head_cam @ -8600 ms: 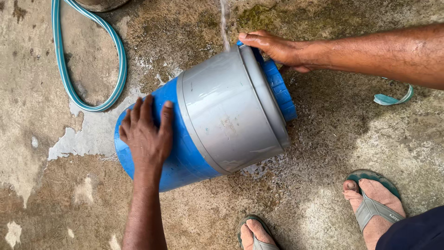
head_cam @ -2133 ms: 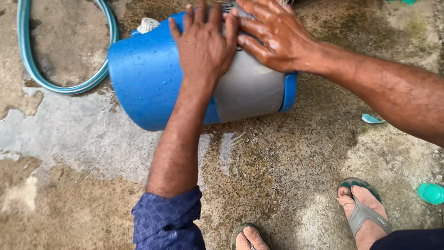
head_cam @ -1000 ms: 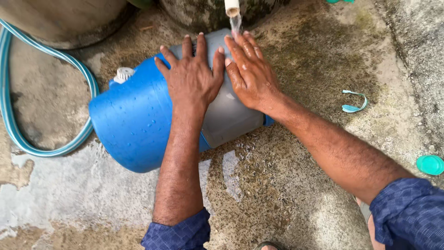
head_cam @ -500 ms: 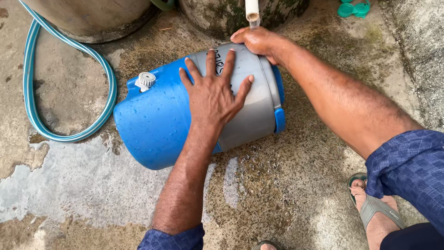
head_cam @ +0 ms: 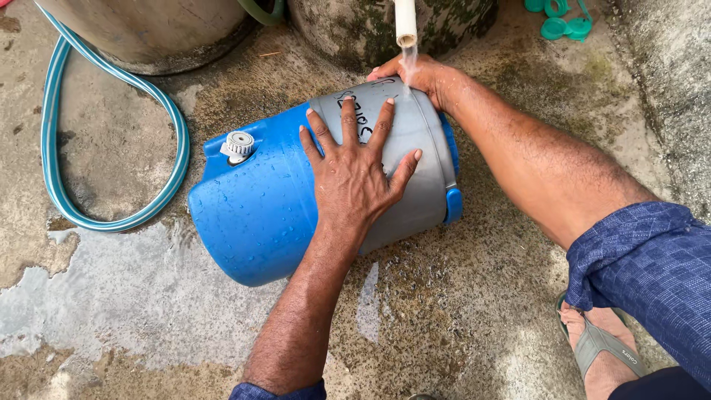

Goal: The person rolls a large blue and gray plastic water container on wet concrete and rinses its exterior under a running tap, rubbing the surface with both hands. They rotate the container to rinse different sides, open and close its small cap, and continue rubbing and rinsing the body of the container.

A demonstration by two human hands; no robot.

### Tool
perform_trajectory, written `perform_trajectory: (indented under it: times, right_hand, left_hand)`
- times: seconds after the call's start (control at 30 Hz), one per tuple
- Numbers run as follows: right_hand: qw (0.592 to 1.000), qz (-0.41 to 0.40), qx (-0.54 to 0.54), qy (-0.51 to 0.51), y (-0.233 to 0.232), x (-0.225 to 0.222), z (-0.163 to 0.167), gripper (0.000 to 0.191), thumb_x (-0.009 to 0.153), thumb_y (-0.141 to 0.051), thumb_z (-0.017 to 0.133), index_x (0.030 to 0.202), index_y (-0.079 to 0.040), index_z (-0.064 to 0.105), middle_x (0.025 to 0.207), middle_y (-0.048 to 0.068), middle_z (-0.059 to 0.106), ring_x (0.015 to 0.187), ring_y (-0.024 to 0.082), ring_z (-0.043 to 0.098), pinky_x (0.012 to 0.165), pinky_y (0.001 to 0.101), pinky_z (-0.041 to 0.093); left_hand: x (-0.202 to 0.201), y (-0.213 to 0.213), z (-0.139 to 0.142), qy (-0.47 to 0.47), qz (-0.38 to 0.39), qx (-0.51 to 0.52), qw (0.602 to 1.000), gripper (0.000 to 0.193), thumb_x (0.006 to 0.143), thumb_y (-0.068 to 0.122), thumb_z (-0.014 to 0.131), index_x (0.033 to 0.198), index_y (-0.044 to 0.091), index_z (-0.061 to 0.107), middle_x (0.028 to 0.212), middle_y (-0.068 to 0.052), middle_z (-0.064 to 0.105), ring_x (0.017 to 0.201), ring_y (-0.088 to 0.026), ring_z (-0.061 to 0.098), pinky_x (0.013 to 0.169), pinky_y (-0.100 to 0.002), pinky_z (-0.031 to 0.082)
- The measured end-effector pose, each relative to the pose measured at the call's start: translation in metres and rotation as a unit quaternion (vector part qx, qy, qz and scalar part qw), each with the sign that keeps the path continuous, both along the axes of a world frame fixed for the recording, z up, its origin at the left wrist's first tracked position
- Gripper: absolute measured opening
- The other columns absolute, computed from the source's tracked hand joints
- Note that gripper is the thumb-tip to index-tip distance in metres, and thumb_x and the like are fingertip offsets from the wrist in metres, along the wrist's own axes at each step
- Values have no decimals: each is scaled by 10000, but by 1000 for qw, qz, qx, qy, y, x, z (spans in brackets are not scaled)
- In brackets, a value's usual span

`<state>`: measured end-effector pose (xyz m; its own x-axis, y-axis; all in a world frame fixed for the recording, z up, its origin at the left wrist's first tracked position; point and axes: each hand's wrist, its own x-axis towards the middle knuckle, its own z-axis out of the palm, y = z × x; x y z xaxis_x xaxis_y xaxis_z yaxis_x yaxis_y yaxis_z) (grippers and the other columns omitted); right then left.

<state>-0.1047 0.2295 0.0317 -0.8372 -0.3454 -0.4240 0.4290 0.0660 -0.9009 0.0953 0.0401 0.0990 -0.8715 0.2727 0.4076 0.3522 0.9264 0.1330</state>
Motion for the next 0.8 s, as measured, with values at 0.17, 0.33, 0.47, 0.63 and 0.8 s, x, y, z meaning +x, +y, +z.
perform_trajectory:
  times: [0.17,0.33,0.47,0.63,0.8]
  right_hand:
    - [979,43,111,164,-7,4,0,360,960,-151,493,1193,-60,752,1060,67,785,927,143,746,823,328,631]
    - [986,-13,100,134,-4,32,13,379,1020,-267,533,1302,-53,670,1216,97,725,1031,188,704,887,357,603]
    - [952,-16,147,267,-4,69,23,471,1059,-349,522,1431,-64,573,1410,135,638,1310,235,609,1103,393,492]
    - [805,-52,374,458,-18,124,28,465,1115,-259,473,1520,-31,507,1558,216,466,1435,397,447,1188,493,363]
    - [721,-82,443,527,-29,171,22,496,1112,-192,441,1576,-17,412,1610,233,415,1419,436,453,1196,527,387]
  left_hand:
    - [-1,0,-4,-3,40,20,999,650,991,693,460,1544,350,467,1568,-208,410,1429,-620,258,1122,-783,186]
    - [-8,2,-13,8,45,14,999,599,1018,623,435,1539,330,466,1544,-215,431,1414,-615,279,1092,-797,199]
    - [-19,2,-16,7,60,26,998,556,1054,587,419,1543,327,472,1557,-222,435,1420,-606,295,1117,-784,218]
    - [-29,4,-16,-4,65,37,997,565,1030,548,450,1529,288,504,1534,-237,448,1406,-615,309,1097,-783,217]
    - [-39,6,-18,15,81,43,996,535,1025,504,466,1478,235,559,1469,-244,479,1347,-614,343,1069,-803,216]
